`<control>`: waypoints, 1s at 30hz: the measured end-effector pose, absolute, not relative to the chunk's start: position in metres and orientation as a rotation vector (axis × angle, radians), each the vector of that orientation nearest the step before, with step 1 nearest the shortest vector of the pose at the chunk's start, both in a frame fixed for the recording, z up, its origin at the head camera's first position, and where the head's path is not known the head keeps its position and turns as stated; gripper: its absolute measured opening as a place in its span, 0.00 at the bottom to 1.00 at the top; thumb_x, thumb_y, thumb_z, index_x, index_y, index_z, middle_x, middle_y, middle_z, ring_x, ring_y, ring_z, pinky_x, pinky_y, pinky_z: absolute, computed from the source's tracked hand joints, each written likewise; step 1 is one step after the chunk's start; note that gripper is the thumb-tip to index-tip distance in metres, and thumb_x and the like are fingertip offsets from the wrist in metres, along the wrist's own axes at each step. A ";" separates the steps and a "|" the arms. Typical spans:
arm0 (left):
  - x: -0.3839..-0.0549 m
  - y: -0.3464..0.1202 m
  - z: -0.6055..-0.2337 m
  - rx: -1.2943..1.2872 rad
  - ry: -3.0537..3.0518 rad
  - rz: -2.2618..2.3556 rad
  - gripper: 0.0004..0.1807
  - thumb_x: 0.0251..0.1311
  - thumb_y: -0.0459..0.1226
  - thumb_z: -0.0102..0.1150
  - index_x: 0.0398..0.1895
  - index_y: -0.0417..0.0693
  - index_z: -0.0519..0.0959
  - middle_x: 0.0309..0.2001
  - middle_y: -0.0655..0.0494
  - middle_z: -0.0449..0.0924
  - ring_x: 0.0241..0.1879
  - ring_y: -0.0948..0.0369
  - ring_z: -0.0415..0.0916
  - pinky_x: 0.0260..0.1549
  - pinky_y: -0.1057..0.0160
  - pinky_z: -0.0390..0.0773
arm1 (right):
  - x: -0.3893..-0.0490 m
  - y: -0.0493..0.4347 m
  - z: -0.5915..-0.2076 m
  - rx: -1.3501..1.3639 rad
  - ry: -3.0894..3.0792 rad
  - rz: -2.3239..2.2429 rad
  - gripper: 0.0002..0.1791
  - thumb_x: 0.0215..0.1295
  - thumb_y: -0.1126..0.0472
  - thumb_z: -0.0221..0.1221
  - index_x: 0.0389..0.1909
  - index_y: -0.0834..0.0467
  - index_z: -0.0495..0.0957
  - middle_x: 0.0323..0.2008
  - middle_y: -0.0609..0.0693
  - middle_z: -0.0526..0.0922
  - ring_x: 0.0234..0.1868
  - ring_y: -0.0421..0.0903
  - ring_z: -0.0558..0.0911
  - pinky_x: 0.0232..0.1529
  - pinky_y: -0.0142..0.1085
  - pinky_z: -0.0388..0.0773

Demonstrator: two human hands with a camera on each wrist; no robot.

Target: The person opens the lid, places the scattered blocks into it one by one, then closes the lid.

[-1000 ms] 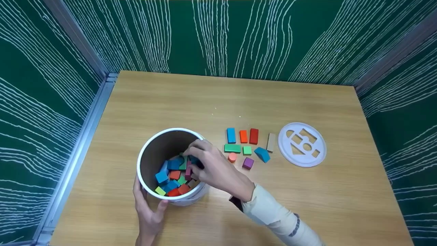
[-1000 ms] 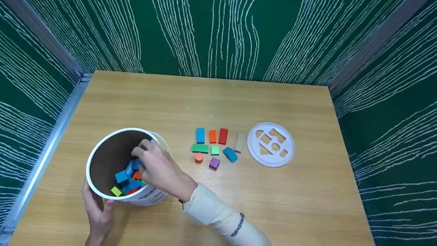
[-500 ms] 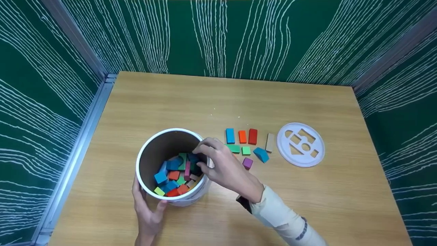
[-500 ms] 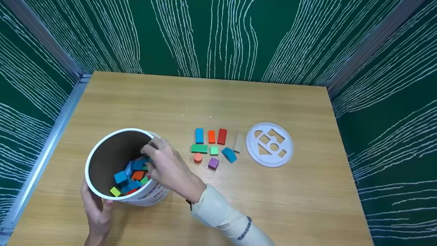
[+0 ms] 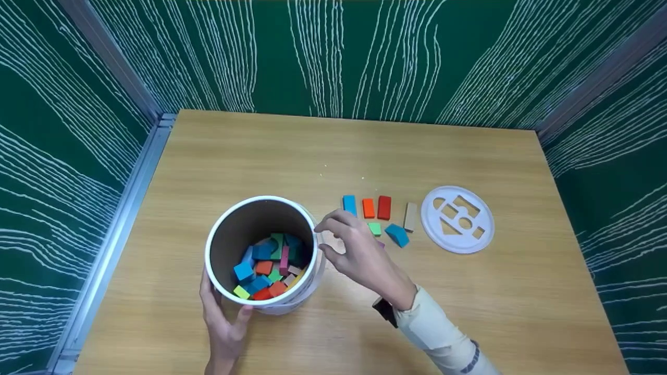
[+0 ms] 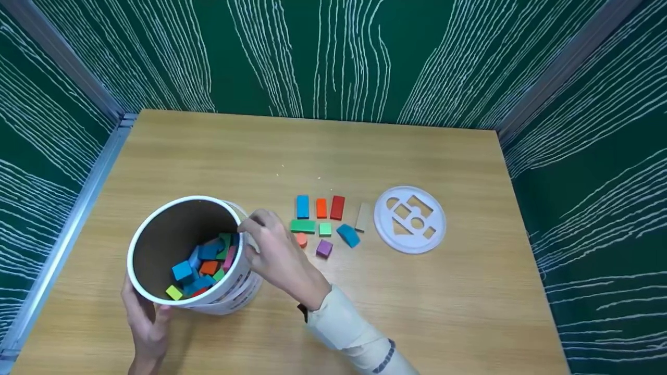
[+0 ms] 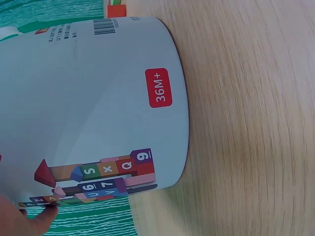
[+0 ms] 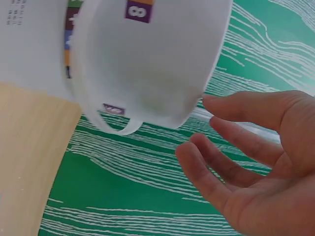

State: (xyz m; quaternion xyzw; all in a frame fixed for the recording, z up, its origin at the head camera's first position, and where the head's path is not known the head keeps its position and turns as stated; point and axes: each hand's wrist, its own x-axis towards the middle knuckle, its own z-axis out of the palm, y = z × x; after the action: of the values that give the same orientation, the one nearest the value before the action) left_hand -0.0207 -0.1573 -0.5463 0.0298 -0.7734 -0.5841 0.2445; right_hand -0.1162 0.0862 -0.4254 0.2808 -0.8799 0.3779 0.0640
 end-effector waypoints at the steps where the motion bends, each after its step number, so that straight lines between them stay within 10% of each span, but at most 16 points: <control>1: -0.021 -0.157 -0.546 0.075 -2.106 -1.599 0.49 0.50 0.35 0.65 0.73 0.43 0.48 0.71 0.48 0.51 0.67 0.56 0.52 0.65 0.66 0.58 | -0.116 0.088 -0.427 0.835 -2.662 1.144 0.12 0.52 0.68 0.68 0.39 0.58 0.82 0.41 0.49 0.78 0.41 0.44 0.77 0.40 0.30 0.80; 30: -0.020 -0.156 -0.545 0.084 -2.095 -1.610 0.49 0.51 0.40 0.64 0.74 0.46 0.48 0.72 0.51 0.50 0.68 0.54 0.51 0.66 0.63 0.57 | -0.115 0.116 -0.469 0.569 -2.829 1.026 0.15 0.46 0.67 0.71 0.38 0.57 0.83 0.42 0.50 0.81 0.43 0.47 0.79 0.45 0.37 0.80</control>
State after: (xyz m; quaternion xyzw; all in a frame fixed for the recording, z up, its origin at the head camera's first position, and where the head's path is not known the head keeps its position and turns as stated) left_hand -0.0202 -0.1559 -0.5446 0.0309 -0.7681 -0.5903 0.2462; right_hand -0.1147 0.1157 -0.4694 0.1856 -0.9230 0.3348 0.0392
